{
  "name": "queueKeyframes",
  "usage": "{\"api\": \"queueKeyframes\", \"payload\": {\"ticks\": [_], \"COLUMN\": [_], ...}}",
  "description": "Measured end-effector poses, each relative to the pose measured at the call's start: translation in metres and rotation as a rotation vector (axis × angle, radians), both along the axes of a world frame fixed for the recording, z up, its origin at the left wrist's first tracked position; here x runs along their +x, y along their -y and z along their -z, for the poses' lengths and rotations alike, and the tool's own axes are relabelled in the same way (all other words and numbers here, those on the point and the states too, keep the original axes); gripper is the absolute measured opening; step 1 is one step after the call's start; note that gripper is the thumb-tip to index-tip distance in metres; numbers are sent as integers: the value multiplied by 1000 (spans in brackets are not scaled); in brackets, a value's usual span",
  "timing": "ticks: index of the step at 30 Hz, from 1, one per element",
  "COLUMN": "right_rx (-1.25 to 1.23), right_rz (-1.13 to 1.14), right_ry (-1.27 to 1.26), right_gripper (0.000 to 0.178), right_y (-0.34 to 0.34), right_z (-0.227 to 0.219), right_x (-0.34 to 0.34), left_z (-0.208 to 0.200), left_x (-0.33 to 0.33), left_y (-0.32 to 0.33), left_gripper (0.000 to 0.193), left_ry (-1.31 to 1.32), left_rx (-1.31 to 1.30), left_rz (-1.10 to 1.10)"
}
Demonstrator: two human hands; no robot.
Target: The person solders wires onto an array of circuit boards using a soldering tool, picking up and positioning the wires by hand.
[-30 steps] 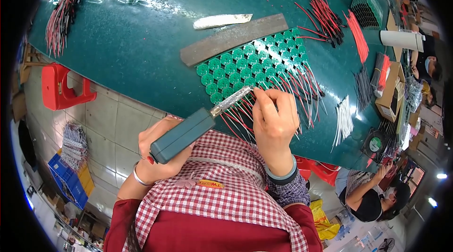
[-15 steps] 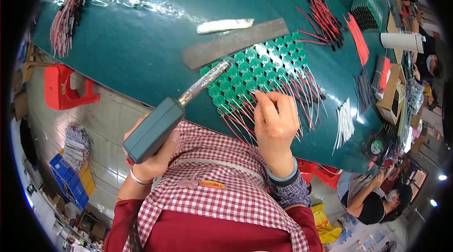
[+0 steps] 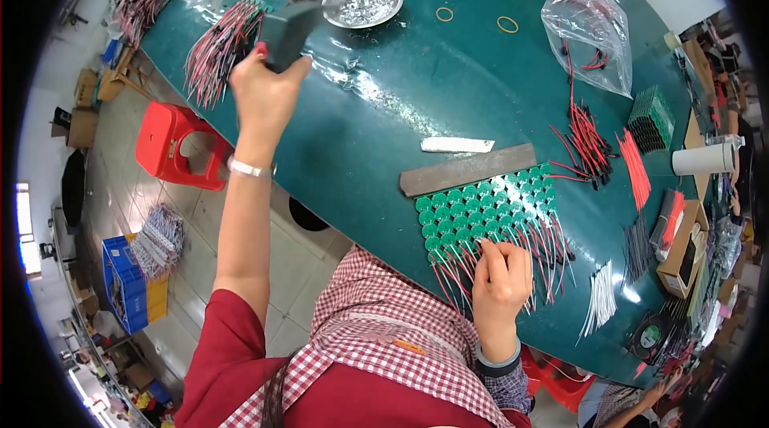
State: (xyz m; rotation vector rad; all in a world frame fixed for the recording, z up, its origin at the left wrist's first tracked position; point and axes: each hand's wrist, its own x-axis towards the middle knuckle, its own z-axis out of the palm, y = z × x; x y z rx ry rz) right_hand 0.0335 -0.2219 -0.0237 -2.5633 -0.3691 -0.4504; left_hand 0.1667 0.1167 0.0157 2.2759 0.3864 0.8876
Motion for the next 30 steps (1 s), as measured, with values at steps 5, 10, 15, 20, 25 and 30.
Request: {"api": "queueKeyframes", "payload": {"ticks": [5,10,15,20,25,30], "right_rx": [-14,29,184,-27,-64,-74], "right_rz": [10,-22,104,531,562,550], "right_ry": [-15,-9,52,134,74,24], "right_gripper": [30,25,30,22,17,14], "right_y": [7,8,47,164,216,218], "right_z": [-1,3,-34,-22,-5,-7], "right_x": [2,5,2,-8,-16,-10], "left_z": [6,-12,4,14,12,5], "left_x": [-1,-47,-83,-93,-94,-92], "left_y": [31,62,88,107,118,126], "left_gripper": [18,36,49,49,49,50], "left_ry": [184,117,2,-95,-157,-161], "left_rx": [-512,-803,-894,-961,-948,-934], "left_rz": [118,269,415,423,401,395]}}
